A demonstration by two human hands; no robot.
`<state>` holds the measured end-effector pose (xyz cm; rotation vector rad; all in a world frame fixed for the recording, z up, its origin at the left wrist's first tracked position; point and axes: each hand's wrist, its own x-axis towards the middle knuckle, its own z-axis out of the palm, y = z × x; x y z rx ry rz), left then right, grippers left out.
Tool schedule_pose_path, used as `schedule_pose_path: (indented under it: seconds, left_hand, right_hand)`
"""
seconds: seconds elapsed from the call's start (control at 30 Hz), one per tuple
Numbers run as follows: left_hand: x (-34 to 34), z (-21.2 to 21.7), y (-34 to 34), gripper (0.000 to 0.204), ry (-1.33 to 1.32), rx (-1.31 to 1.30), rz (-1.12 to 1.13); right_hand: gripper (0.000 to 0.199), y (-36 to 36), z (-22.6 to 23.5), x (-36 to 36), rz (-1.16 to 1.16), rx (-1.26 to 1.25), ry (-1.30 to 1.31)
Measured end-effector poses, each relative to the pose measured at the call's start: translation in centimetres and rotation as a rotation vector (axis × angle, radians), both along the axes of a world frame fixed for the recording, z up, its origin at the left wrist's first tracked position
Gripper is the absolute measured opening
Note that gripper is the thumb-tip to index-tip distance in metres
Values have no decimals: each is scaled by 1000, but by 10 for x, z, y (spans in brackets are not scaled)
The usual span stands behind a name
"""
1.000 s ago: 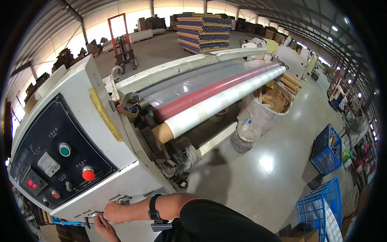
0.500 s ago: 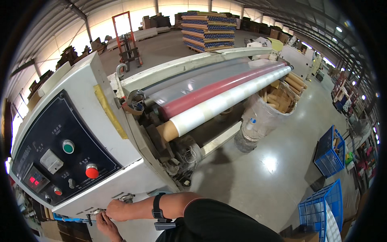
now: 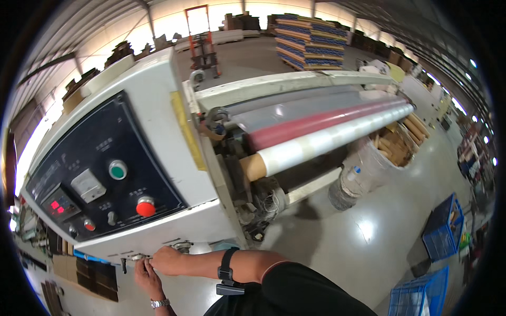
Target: Operating an industrial winding machine control panel and loading cardboard cores with plastic film.
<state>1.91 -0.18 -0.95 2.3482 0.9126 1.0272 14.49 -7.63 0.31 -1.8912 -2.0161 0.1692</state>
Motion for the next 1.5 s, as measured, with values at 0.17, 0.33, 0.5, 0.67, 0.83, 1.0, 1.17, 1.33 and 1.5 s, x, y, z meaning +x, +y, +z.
schedule_pose_path:
  seconds: [0.17, 0.33, 0.5, 0.67, 0.83, 1.0, 1.17, 1.33, 1.5]
  left_hand:
    - [0, -2, 4, 10, -28, 36, -14]
    - [-3, 11, 1, 6, 30, -15, 51]
    - [-13, 25, 0, 8, 80, 87, 28]
    - [-9, 28, -2, 9, 61, 114, -10]
    - [-9, 21, -2, 8, 53, 138, 12]
    - [-14, 22, 0, 8, 54, 149, 0]
    - [-9, 14, 11, 12, 102, 164, -47]
    - [-34, -9, 49, 23, -277, -115, -59]
    - [-74, -40, 134, 30, -658, -481, 99]
  right_hand:
    - [12, -8, 10, 2, -60, -29, 13]
    - [14, -8, 13, 1, -2, 15, -15]
    - [15, -8, 10, 0, 11, 61, -28]
    - [15, -8, 12, 3, -4, 23, -42]
    - [15, -9, 12, 0, -7, 44, -34]
    - [15, -8, 12, -4, -23, 33, -17]
    - [15, -12, 15, 6, -28, 25, -1]
    - [12, -45, 24, 18, -97, 116, 89]
    - [15, -123, 0, 50, -247, 197, 336]
